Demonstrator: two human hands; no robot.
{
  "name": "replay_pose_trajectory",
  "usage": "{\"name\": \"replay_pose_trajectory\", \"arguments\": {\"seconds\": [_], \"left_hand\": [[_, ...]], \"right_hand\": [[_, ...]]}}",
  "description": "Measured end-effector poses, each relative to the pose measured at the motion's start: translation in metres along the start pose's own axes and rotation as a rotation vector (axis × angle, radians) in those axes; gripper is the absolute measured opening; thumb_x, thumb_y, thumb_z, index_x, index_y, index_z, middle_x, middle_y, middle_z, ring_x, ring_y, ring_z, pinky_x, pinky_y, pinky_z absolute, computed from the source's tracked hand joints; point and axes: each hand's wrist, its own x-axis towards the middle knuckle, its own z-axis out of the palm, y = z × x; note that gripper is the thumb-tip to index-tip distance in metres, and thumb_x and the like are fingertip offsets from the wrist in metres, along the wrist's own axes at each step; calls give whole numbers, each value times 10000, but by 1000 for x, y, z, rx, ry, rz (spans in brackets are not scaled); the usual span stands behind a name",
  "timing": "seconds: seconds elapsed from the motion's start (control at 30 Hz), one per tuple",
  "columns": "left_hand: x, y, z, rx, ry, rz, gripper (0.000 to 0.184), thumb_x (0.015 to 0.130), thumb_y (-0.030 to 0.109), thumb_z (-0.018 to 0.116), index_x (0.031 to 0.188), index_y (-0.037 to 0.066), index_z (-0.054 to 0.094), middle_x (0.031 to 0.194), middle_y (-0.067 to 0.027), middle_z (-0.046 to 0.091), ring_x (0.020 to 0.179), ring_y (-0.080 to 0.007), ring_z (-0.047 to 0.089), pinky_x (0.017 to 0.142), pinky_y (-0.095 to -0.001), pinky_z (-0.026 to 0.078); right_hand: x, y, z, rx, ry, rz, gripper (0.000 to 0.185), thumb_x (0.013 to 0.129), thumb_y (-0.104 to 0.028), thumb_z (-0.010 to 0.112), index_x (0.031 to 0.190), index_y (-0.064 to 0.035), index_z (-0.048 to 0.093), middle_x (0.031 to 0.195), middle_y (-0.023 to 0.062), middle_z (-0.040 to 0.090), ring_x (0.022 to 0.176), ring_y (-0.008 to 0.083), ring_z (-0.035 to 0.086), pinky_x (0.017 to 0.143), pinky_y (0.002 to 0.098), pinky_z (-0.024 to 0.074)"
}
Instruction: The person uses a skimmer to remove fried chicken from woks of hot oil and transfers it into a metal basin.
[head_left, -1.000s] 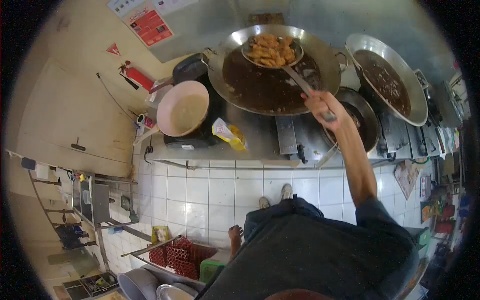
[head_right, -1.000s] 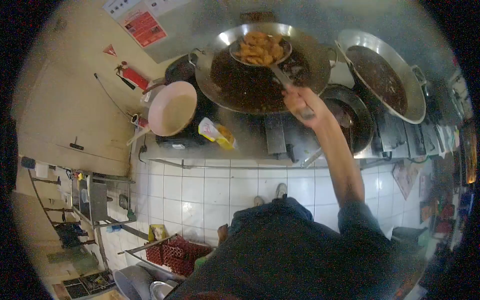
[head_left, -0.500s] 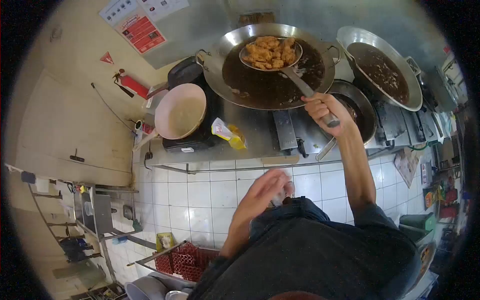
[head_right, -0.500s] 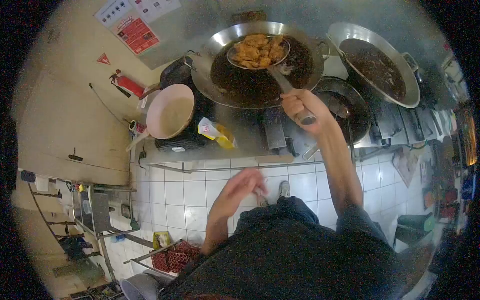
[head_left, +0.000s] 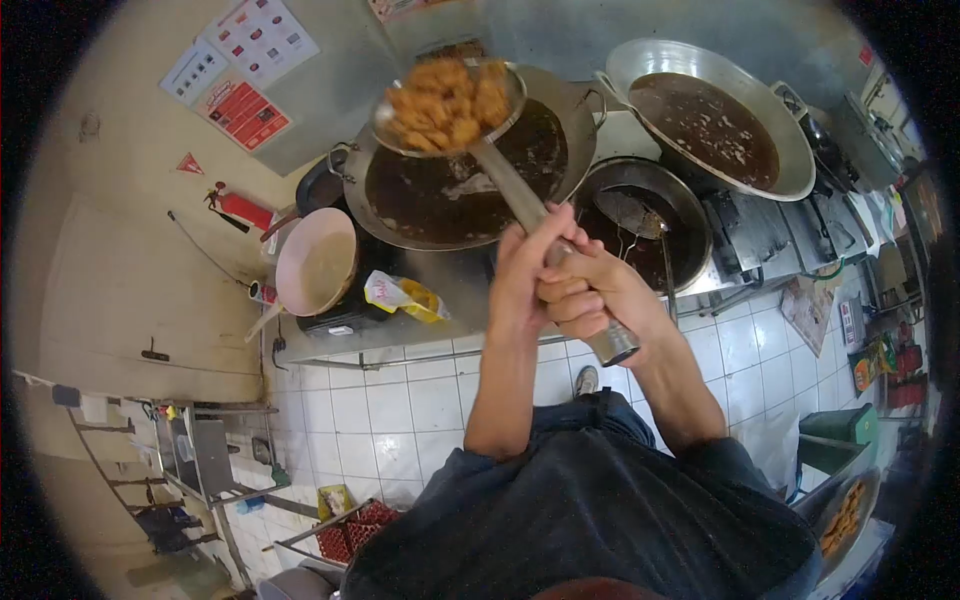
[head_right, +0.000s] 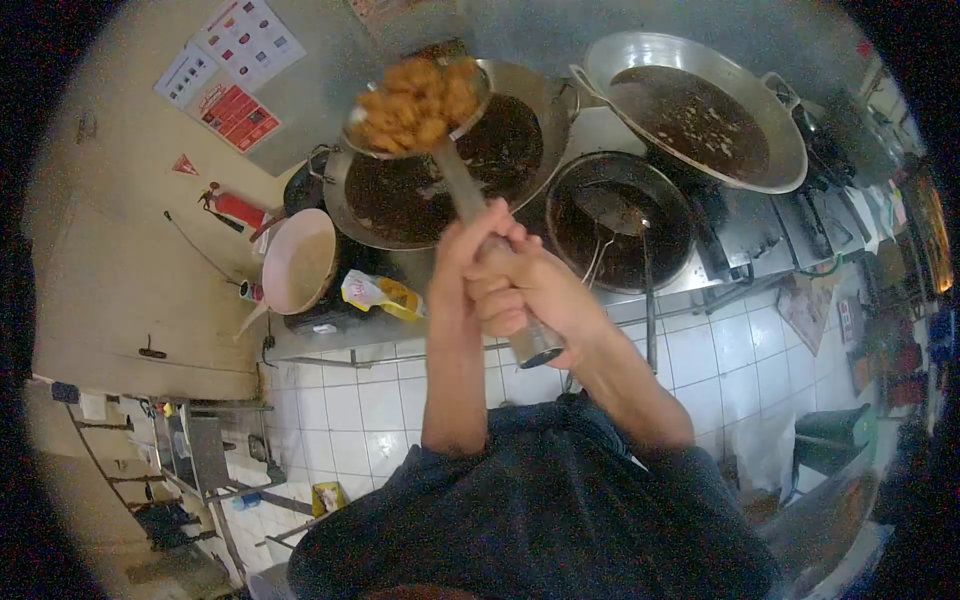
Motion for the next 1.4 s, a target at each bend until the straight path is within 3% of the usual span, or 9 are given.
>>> {"name": "replay_pose_trajectory", "arguments": {"seconds": [0.43, 0.73, 0.83, 0.93, 0.97, 1.07, 1.2, 1.33, 1.4], "left_hand": [[22, -29, 23, -184, 8, 123, 276, 784, -15, 588, 1024, 27, 458, 770, -24, 490, 707, -125, 506, 687, -310, 454], [43, 5, 17, -27, -222, 254, 427, 706, -64, 591, 1078, 21, 400, 776, -6, 446, 690, -98, 477, 686, -286, 421], [40, -10, 10, -40, -208, 228, 426, 705, -61, 585, 1078, 21, 396, 791, -4, 450, 713, -98, 474, 702, -282, 413], [39, -18, 0, -85, -178, 125, 412, 706, -62, 564, 1074, 16, 395, 809, -14, 450, 747, -104, 466, 728, -284, 400], [34, -18, 8, -201, -26, 68, 405, 705, -47, 554, 1071, 0, 388, 812, -22, 437, 751, -109, 443, 721, -279, 381], [51, -29, 12, -210, -205, 180, 410, 705, -23, 548, 1076, -18, 375, 795, -26, 419, 726, -113, 422, 685, -269, 369], [54, -50, 77, 1, -174, 422, 431, 703, 0, 550, 1087, -28, 358, 774, -26, 406, 699, -109, 397, 648, -249, 341], [55, -88, 102, 29, -60, 384, 429, 705, 74, 548, 1070, -45, 355, 802, -53, 381, 740, -134, 375, 678, -257, 337], [60, -108, 92, -119, -180, 365, 452, 685, 110, 552, 1058, -54, 356, 842, -71, 372, 783, -154, 366, 716, -271, 331]], "right_hand": [[-14, -39, -1, 7, -48, 50, 125, 836, -52, 493, 833, -115, 386, 638, -50, 371, 454, 29, 359, 382, 196, 297], [2, -39, 7, 83, -101, 48, 166, 853, -62, 492, 729, -117, 397, 620, -49, 360, 445, 29, 352, 375, 192, 306], [-2, -36, -4, 93, -132, 89, 158, 857, -70, 491, 736, -124, 405, 619, -54, 360, 448, 29, 355, 377, 193, 304], [-10, -35, 9, 91, 60, 47, 187, 875, -69, 469, 707, -117, 403, 608, -48, 372, 444, 23, 340, 374, 184, 288], [-11, -37, 12, 107, 23, 49, 183, 870, -62, 468, 712, -120, 397, 606, -50, 367, 450, 21, 341, 380, 184, 289], [-20, -57, 6, 109, -113, 58, 175, 854, -44, 471, 728, -128, 384, 613, -52, 360, 469, 18, 342, 396, 182, 292], [-51, -88, -26, 46, -226, 64, 181, 842, -36, 472, 721, -130, 374, 624, -53, 357, 480, 16, 338, 405, 183, 296], [-90, -115, -42, -35, -150, 93, 196, 855, -47, 430, 697, -148, 376, 605, -65, 352, 478, 15, 337, 411, 184, 302], [-92, -117, -53, 64, -203, 63, 199, 862, -52, 405, 700, -167, 385, 598, -73, 356, 478, 12, 345, 413, 185, 308]]}}
